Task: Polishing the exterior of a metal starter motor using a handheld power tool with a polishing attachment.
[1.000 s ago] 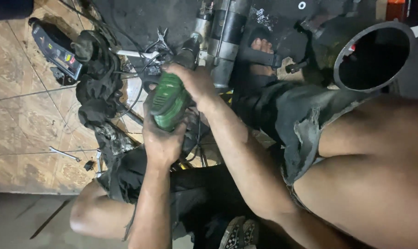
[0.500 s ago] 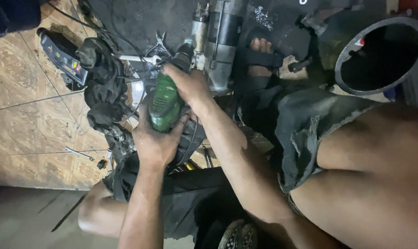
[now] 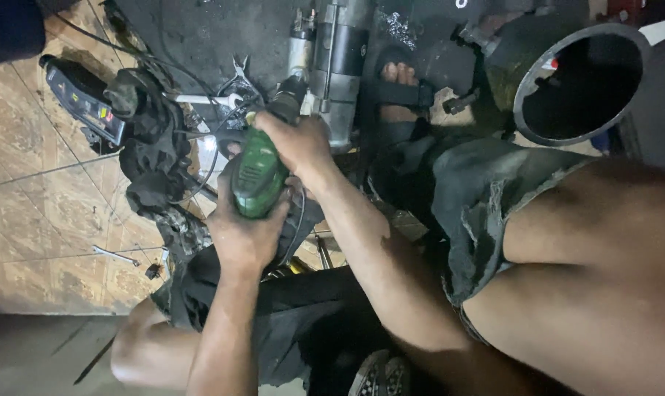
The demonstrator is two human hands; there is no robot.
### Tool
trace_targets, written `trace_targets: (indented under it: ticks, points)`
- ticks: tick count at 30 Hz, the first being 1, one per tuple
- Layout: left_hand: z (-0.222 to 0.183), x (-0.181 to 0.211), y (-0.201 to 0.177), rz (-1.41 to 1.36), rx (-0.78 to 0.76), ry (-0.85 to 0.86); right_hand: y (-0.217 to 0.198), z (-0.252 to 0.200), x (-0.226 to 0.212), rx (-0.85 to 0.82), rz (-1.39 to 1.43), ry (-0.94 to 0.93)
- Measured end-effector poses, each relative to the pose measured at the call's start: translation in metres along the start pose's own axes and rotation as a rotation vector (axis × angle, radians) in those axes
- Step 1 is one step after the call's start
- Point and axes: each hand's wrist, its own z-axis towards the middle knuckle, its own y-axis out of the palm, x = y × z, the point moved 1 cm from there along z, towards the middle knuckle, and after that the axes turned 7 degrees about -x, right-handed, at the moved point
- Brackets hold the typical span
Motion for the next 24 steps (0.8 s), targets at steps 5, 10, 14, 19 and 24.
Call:
trace_targets:
  ticks: [5,10,14,19,24]
  points:
    - [0.013,0.011,0.001,0.009,-0.061,-0.047,-0.001,0.004,-0.013,-0.029,-0.014,-0.023]
    - [-0.003,-0.005,0.005,0.073,-0.051,-0.108,0.003,-0.006,0.006,-0.032,-0.006,-0.012]
    - [-0.001,-0.036,0.013,0.138,-0.014,-0.201,0.016,0.003,0.010,-0.020,0.035,-0.082]
    - [0.001,-0.006,0.003,-0.050,-0.037,-0.150,0.012,-0.009,0.001,0.005,-0.012,-0.074]
    - [-0.003,-0.001,0.005,-0.042,-0.019,-0.108,-0.001,-0.013,-0.003,-0.013,-0.049,-0.029]
